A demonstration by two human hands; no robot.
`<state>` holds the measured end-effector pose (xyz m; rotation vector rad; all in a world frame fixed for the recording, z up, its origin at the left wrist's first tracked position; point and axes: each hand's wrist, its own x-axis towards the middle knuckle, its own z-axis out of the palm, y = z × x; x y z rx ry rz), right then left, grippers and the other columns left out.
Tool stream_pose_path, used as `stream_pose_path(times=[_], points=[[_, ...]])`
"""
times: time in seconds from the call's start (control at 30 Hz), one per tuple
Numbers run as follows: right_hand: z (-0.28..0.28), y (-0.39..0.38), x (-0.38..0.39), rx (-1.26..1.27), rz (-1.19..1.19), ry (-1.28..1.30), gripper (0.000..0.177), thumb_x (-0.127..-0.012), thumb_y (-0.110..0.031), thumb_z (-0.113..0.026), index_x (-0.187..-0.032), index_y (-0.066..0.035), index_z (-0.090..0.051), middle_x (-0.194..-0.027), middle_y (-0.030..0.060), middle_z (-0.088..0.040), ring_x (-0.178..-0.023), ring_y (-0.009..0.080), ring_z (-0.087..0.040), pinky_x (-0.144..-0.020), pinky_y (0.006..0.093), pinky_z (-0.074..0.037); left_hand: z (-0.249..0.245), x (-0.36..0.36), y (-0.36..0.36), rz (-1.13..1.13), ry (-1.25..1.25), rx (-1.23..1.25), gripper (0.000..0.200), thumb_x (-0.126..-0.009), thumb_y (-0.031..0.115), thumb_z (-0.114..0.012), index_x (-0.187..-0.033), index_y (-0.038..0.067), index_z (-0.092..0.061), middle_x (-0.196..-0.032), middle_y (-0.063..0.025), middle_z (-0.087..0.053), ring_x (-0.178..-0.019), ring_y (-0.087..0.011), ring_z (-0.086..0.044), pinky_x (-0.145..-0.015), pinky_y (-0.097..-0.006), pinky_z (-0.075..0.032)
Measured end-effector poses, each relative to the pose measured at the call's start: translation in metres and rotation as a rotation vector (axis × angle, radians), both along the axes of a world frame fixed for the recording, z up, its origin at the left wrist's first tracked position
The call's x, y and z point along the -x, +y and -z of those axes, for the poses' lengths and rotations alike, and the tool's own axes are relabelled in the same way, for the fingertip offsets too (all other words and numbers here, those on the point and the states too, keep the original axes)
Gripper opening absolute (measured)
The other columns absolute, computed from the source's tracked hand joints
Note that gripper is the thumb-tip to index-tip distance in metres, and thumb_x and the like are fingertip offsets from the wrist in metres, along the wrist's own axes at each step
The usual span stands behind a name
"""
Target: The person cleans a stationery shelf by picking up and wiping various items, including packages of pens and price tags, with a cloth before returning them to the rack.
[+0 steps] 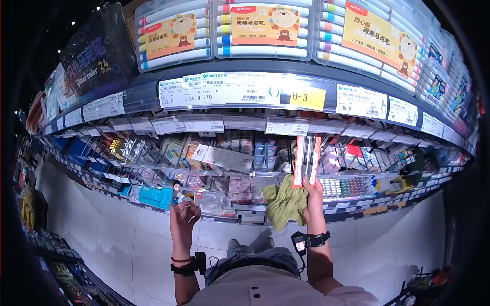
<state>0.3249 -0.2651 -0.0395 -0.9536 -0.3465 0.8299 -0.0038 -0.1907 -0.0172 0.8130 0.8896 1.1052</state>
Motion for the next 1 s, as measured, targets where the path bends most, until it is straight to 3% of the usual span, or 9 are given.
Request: stream_pose_path(times=[0.17,0.43,0.6,0.7,0.77,0.83,0.9,0.97,1.0], points=[[-0.014,0.005,-0.005,0.02,0.038,-0.068,0.022,-0.084,-0.008,-0.052,-0.104,0.0,-0.053,-0.092,0.0073,-0.061,-0.078,0.0139,-0.059,-0.07,0.0269,-0.047,0.005,0.006,0.005,-0.033,-0.031,0.009,0.045,-0.09,0.049,-0.027,-0.095,0.01,-0.05,-0.082,-0.0058,-0.059,-0.079,-0.016,-0.054,-0.079,-0.0335,-0.041],[-0.003,0.065,-0.044,0.375,0.155,0.061,0.043,-0.082,-0.041,-0.056,-0.084,0.003,-0.057,-0.081,0.0103,-0.059,-0.073,0.0158,-0.058,-0.063,0.0286,-0.046,0.002,0.0,0.006,0.008,-0.039,0.011,0.045,-0.09,0.049,-0.029,-0.097,0.01,-0.05,-0.085,-0.0062,-0.058,-0.081,-0.0165,-0.055,-0.079,-0.0329,-0.041],[-0.023,0.065,-0.006,-0.015,0.133,0.362,0.047,-0.088,-0.045,-0.033,-0.1,-0.005,-0.053,-0.097,0.0107,-0.057,-0.087,0.0266,-0.057,-0.077,0.0383,-0.046,0.005,0.011,0.006,-0.014,-0.052,-0.005,0.045,-0.09,0.048,-0.03,-0.098,0.009,-0.05,-0.084,-0.005,-0.058,-0.081,-0.0164,-0.054,-0.079,-0.0333,-0.041],[-0.001,0.062,0.029,-0.016,0.011,0.492,0.038,-0.088,-0.036,-0.034,-0.1,-0.005,-0.053,-0.097,0.0106,-0.057,-0.086,0.0251,-0.057,-0.077,0.0376,-0.046,0.006,0.022,0.003,-0.076,-0.058,0.023,0.043,-0.091,0.046,-0.03,-0.098,0.008,-0.05,-0.083,-0.0042,-0.059,-0.081,-0.0162,-0.055,-0.08,-0.0339,-0.041],[-0.015,0.07,0.054,0.097,-0.06,0.187,0.023,-0.086,-0.024,-0.046,-0.088,-0.004,-0.056,-0.081,0.0055,-0.059,-0.077,0.0219,-0.058,-0.071,0.0332,-0.047,0.007,0.029,0.001,-0.122,-0.081,0.029,0.042,-0.091,0.044,-0.03,-0.097,0.008,-0.05,-0.082,-0.0047,-0.059,-0.08,-0.0158,-0.056,-0.079,-0.033,-0.042],[-0.016,0.098,0.051,0.228,-0.351,-0.622,0.021,-0.08,-0.021,-0.056,-0.085,-0.001,-0.055,-0.077,0.0097,-0.06,-0.077,0.0263,-0.06,-0.069,0.0327,-0.047,0.008,0.036,0.001,-0.162,-0.112,0.021,0.041,-0.092,0.041,-0.029,-0.096,0.007,-0.05,-0.08,-0.0055,-0.059,-0.077,-0.0151,-0.056,-0.076,-0.031,-0.044],[-0.059,0.114,0.075,0.339,-0.244,-1.256,0.028,-0.072,-0.02,-0.065,-0.085,0.002,-0.054,-0.079,0.0161,-0.061,-0.077,0.0312,-0.06,-0.068,0.0344,-0.047,0.01,0.041,0.0,-0.196,-0.129,0.037,0.039,-0.093,0.039,-0.029,-0.096,0.006,-0.05,-0.079,-0.0056,-0.06,-0.075,-0.0147,-0.057,-0.075,-0.0295,-0.045],[-0.053,0.142,0.082,0.288,-0.13,-1.647,0.038,-0.063,-0.026,-0.071,-0.083,0.002,-0.056,-0.084,0.0203,-0.06,-0.081,0.0336,-0.059,-0.069,0.0368,-0.048,0.013,0.045,-0.001,-0.213,-0.142,0.034,0.039,-0.093,0.039,-0.03,-0.096,0.006,-0.049,-0.079,-0.006,-0.06,-0.075,-0.0146,-0.057,-0.075,-0.0293,-0.045],[-0.045,0.156,0.082,0.357,-0.3,-1.708,0.04,-0.061,-0.028,-0.072,-0.083,0.002,-0.056,-0.085,0.0201,-0.061,-0.081,0.033,-0.059,-0.07,0.0372,-0.048,0.014,0.045,-0.001,-0.208,-0.152,0.035,0.038,-0.092,0.039,-0.031,-0.096,0.006,-0.05,-0.08,-0.0057,-0.06,-0.076,-0.0147,-0.057,-0.076,-0.0296,-0.045]])
